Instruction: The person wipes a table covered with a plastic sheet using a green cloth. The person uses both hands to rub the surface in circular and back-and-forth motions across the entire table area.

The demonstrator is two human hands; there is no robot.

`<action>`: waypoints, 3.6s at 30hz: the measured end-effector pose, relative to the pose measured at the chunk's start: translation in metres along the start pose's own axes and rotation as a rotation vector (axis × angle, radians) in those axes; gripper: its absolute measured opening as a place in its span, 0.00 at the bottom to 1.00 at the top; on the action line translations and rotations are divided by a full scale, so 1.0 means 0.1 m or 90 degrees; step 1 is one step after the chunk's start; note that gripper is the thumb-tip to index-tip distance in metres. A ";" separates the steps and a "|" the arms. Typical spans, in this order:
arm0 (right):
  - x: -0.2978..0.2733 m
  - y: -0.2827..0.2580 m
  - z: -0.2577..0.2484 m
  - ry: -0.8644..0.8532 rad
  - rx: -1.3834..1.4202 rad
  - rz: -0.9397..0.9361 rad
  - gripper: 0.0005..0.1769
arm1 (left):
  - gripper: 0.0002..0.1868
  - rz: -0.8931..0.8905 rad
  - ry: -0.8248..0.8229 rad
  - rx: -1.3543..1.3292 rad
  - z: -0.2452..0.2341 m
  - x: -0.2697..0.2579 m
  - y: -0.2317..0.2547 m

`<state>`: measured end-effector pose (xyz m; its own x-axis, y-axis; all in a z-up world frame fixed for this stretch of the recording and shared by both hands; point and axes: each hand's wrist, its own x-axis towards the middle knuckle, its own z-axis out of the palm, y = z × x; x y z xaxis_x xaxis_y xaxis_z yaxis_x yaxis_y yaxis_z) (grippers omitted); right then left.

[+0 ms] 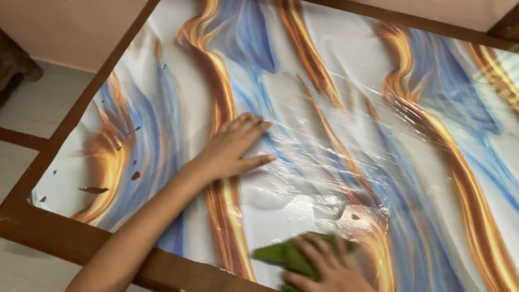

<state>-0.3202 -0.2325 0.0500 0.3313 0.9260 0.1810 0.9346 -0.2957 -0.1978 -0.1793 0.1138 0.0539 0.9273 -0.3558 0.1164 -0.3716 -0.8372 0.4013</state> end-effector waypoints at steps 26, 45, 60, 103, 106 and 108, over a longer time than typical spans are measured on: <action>0.49 1.76 -0.35 0.246 0.064 0.248 0.22 | 0.57 -0.272 0.061 0.147 0.06 -2.13 0.71; 0.67 1.62 -0.47 0.174 0.013 0.182 0.29 | 0.67 -0.519 -0.199 0.171 -0.43 -0.69 -0.08; 0.08 2.73 -0.38 0.099 -0.275 0.388 0.38 | 0.61 -0.516 0.036 0.134 -0.71 0.27 -2.09; -0.47 3.35 -0.65 0.249 -0.255 0.566 0.38 | 0.65 -0.071 0.014 0.078 0.96 3.97 -0.10; -0.48 3.34 -0.61 0.256 -0.253 0.575 0.38 | 0.65 -0.186 -0.034 0.059 0.70 3.81 -0.37; -0.49 3.35 -0.62 0.248 -0.256 0.588 0.38 | 0.64 -0.172 -0.048 0.066 0.62 3.58 -0.40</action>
<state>-0.0154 -0.3911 0.0347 0.8815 0.1885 0.4329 0.2533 -0.9625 -0.0968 0.1649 -0.0059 0.0232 0.9887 -0.1413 -0.0508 -0.1186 -0.9423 0.3131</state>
